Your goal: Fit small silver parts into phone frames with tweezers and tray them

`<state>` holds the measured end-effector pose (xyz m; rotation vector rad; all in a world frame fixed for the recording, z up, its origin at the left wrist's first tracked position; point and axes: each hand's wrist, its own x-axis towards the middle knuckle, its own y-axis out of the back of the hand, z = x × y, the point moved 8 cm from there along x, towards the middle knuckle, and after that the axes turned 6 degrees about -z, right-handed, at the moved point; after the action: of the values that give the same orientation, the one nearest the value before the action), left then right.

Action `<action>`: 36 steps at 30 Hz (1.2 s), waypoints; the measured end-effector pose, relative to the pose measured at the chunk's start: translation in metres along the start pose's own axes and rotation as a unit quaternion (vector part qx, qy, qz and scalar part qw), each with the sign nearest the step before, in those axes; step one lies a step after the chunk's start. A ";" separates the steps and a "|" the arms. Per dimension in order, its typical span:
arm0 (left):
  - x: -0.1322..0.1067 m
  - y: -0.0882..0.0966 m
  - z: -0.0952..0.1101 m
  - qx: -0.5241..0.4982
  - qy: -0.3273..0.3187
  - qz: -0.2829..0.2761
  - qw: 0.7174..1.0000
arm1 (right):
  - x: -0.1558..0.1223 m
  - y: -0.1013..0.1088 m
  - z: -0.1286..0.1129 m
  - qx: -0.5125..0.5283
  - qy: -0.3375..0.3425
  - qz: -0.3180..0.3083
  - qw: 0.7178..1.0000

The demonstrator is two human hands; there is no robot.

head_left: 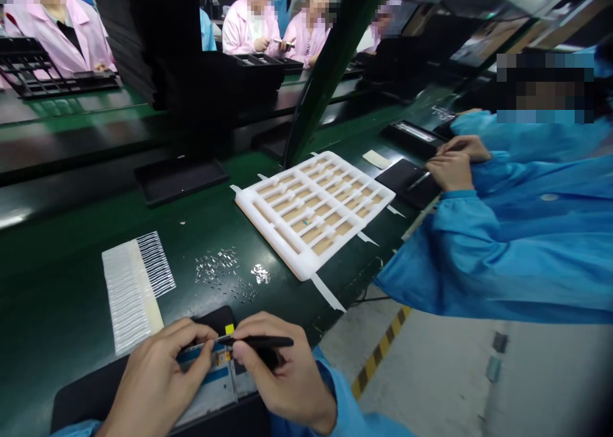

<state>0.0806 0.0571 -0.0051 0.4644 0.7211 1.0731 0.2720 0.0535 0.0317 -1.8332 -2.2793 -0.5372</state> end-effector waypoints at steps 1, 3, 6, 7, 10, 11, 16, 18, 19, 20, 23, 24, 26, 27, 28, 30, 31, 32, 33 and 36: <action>0.000 0.001 0.001 0.002 -0.008 0.005 1.000 | -0.001 0.000 -0.001 -0.002 0.005 0.000 1.000; -0.001 0.003 0.004 0.009 -0.024 0.014 1.000 | -0.002 -0.001 -0.001 -0.005 0.014 -0.005 1.000; -0.001 0.003 0.009 0.021 -0.052 0.026 0.998 | -0.004 -0.002 -0.001 -0.002 0.027 -0.014 1.000; -0.001 0.003 0.010 0.027 -0.060 0.030 0.997 | -0.004 -0.002 -0.002 -0.002 0.031 -0.017 0.999; -0.002 0.008 0.016 0.051 -0.087 0.041 0.994 | -0.005 -0.005 -0.003 -0.014 0.047 -0.039 0.998; -0.002 0.009 0.018 0.061 -0.104 0.039 0.992 | -0.005 -0.006 -0.003 -0.019 0.052 -0.046 0.997; -0.016 0.018 0.031 0.149 -0.220 0.043 0.963 | -0.010 -0.007 0.000 -0.013 0.052 -0.036 0.998; -0.024 0.021 0.036 0.224 -0.247 0.084 0.939 | -0.012 -0.008 0.001 -0.012 0.048 -0.031 0.998; -0.029 0.021 0.040 0.267 -0.261 0.103 0.922 | -0.013 -0.010 0.001 -0.017 0.046 -0.031 0.998; -0.033 0.020 0.044 0.304 -0.279 0.115 0.904 | -0.014 -0.012 0.001 -0.026 0.042 -0.034 0.998; -0.033 0.020 0.046 0.346 -0.289 0.107 0.886 | -0.015 -0.017 -0.001 -0.055 0.032 -0.046 0.997; -0.028 0.025 0.041 0.345 -0.268 0.104 0.893 | -0.015 -0.017 -0.001 -0.057 0.029 -0.047 0.997; -0.015 0.041 0.024 0.346 -0.209 0.130 0.905 | -0.013 -0.014 -0.001 -0.044 0.026 -0.034 0.998; -0.009 0.050 0.014 0.353 -0.181 0.150 0.906 | -0.013 -0.011 -0.001 -0.033 0.025 -0.021 0.999; -0.004 0.058 0.004 0.362 -0.160 0.171 0.902 | -0.012 -0.007 0.000 -0.025 0.025 -0.006 0.999; 0.006 0.067 -0.012 0.378 -0.137 0.194 0.895 | -0.011 0.001 0.001 -0.019 0.026 0.022 0.999; 0.010 0.069 -0.019 0.384 -0.130 0.197 0.892 | -0.010 0.004 0.002 -0.022 0.028 0.031 0.999; 0.013 0.069 -0.023 0.391 -0.127 0.196 0.890 | -0.010 0.007 0.002 -0.026 0.029 0.037 0.999; 0.016 0.067 -0.026 0.398 -0.127 0.192 0.888 | -0.010 0.009 0.002 -0.030 0.030 0.042 0.998; 0.016 0.061 -0.023 0.419 -0.131 0.176 0.881 | -0.010 0.013 0.002 -0.039 0.029 0.051 0.998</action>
<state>0.0304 0.0975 0.0142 1.5073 0.8565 0.9602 0.2869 0.0476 0.0291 -1.9319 -2.1423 -0.6615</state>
